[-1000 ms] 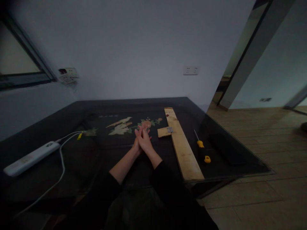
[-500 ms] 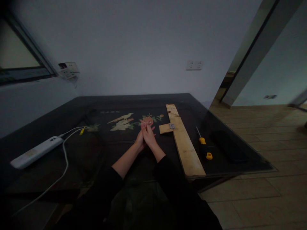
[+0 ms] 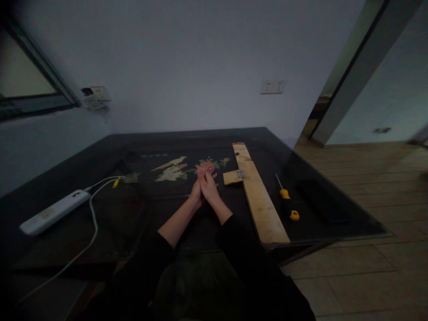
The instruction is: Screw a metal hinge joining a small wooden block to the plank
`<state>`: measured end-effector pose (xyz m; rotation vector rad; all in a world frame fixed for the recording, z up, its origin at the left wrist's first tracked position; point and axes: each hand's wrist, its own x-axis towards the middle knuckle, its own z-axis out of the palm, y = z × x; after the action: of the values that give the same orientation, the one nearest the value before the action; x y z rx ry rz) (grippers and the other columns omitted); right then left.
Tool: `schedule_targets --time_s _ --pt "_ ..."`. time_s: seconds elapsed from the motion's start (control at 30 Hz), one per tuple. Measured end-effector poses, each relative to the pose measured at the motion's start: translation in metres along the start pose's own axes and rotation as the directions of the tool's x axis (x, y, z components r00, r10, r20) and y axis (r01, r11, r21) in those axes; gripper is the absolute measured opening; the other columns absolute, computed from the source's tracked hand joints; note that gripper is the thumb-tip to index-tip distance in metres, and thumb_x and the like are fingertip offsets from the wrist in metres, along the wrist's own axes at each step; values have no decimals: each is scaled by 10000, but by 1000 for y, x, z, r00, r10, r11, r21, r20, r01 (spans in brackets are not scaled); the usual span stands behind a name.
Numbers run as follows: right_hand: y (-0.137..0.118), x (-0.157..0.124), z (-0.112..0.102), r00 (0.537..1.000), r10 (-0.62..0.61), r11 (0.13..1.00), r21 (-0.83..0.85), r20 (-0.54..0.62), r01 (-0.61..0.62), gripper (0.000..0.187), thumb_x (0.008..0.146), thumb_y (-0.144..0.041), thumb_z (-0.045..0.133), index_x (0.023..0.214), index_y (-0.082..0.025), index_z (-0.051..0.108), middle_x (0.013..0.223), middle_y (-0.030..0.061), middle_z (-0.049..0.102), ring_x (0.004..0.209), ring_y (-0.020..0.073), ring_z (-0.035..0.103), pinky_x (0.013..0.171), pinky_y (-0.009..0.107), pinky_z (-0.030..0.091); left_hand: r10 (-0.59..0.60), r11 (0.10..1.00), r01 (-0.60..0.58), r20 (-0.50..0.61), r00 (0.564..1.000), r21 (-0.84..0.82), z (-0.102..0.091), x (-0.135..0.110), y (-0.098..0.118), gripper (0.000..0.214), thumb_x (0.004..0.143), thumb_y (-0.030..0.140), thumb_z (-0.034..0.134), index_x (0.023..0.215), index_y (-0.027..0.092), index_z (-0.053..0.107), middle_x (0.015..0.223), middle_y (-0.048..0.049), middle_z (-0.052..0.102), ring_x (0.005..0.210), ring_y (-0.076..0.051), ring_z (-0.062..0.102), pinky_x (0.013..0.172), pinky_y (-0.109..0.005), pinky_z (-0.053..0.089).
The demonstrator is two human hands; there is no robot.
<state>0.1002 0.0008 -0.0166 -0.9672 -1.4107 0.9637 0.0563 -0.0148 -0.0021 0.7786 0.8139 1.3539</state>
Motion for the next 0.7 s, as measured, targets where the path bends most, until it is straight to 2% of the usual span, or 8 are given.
schedule_targets --time_s 0.1,0.3,0.53,0.7 --pt "0 0 0 999 41 999 -24 -2 -41 756 829 -744 366 1285 -190 603 1374 126 560 1345 256 446 1142 446 265 11 1000 -11 3 1000 12 0 -1 1 441 978 342 332 1367 269 527 1492 -37 441 1360 -284 424 1131 -486 321" --pt "-8 0 -2 1000 -4 1000 2 31 4 697 840 -719 388 1261 -217 625 1361 86 578 1315 225 481 1137 390 287 21 1000 -21 -4 1000 23 0 -1 2 442 987 334 313 1370 261 522 1472 -49 468 1346 -263 447 1132 -456 325" --pt "-14 -1 -2 999 15 1000 -20 40 -14 718 869 -679 379 1280 -138 611 1352 144 574 1313 244 485 1141 388 284 -6 1000 6 -10 1000 14 3 -5 6 445 993 343 288 1352 268 538 1492 -39 441 1359 -276 427 1108 -464 360" --pt "-12 -2 -1 1000 15 1000 -17 22 -14 662 875 -669 376 1261 -191 621 1351 98 584 1302 219 497 1134 374 299 -16 1000 16 -9 1000 -1 3 -5 6 427 980 352 324 1332 285 557 1472 -21 467 1358 -284 429 1103 -468 375"
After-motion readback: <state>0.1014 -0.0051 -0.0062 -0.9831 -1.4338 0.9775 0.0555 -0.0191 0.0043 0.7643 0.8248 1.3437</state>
